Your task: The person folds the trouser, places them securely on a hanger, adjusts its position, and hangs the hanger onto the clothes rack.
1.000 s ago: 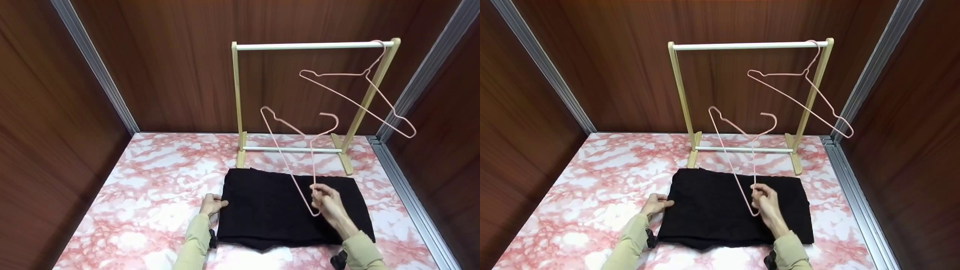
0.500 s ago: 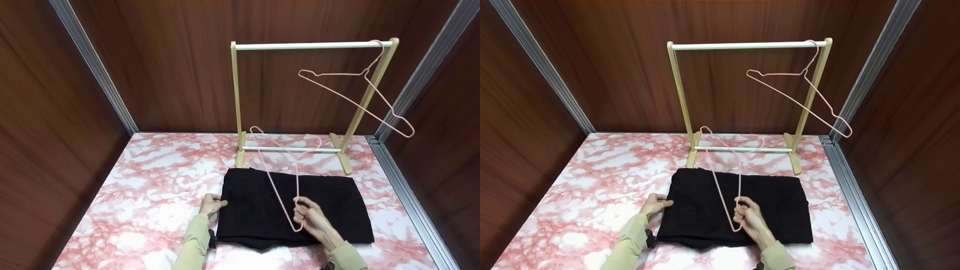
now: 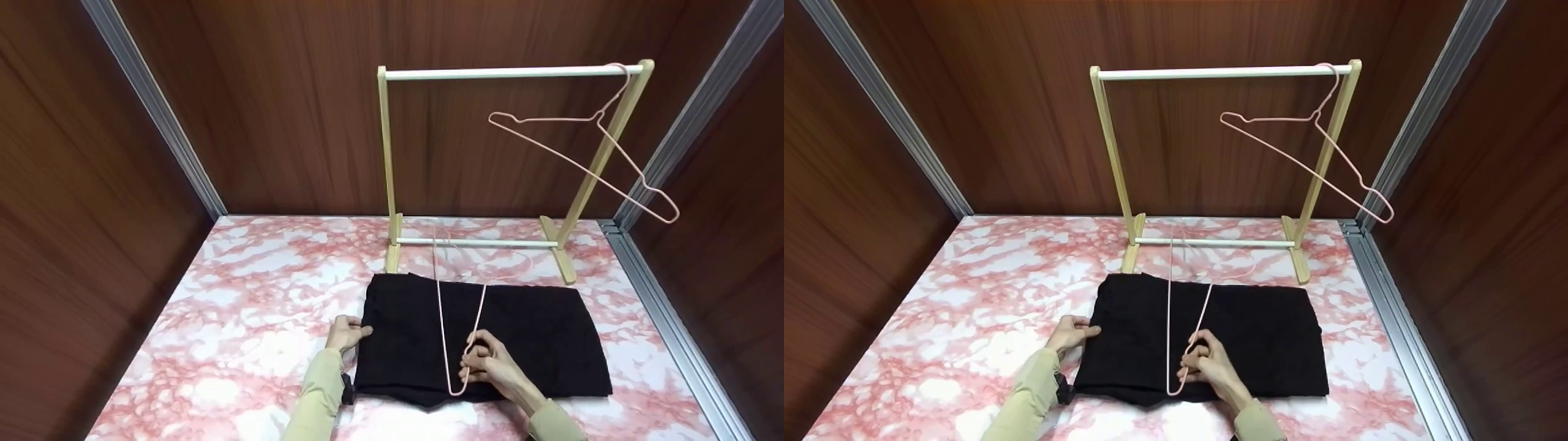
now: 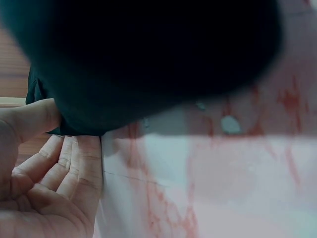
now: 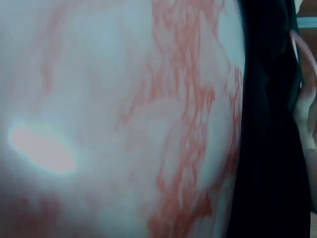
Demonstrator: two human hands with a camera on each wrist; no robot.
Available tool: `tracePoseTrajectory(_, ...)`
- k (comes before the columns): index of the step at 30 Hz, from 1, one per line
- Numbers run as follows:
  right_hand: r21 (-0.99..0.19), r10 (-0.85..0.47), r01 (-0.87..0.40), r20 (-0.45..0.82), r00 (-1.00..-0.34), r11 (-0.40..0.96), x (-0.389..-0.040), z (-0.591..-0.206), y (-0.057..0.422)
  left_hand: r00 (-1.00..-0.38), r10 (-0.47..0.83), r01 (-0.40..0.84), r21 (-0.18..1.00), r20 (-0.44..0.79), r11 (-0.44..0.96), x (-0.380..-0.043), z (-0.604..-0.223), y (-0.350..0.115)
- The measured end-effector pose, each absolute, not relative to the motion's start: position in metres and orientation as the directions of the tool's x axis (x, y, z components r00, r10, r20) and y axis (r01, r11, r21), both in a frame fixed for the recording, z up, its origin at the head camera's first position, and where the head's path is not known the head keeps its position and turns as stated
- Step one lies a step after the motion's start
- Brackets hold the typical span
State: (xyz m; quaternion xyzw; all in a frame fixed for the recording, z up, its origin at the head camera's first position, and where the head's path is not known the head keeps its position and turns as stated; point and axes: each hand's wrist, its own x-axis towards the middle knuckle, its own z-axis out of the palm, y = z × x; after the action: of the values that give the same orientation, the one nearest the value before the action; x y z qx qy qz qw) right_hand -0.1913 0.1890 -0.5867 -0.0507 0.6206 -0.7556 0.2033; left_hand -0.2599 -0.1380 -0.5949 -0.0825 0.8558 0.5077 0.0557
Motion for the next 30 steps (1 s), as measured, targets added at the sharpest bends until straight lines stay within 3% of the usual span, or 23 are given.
tracePoseTrajectory(15, -0.981, -0.342, 0.196, -0.186, -0.921, 0.005, -0.200, -0.590, 0.188, -0.980, -0.086, -0.199, 0.862, -0.180, 0.466, -0.262, -0.596, -0.138)
tracePoseTrajectory(24, -0.989, -0.418, 0.147, -0.135, -0.898, 0.003, -0.203, -0.577, 0.180, -0.981, -0.087, -0.194, 0.863, -0.173, 0.467, -0.262, -0.595, -0.138)
tracePoseTrajectory(30, -0.989, -0.499, 0.129, -0.078, -0.863, -0.068, -0.205, -0.569, 0.170, -0.980, -0.089, -0.198, 0.859, -0.177, 0.472, -0.260, -0.594, -0.138)
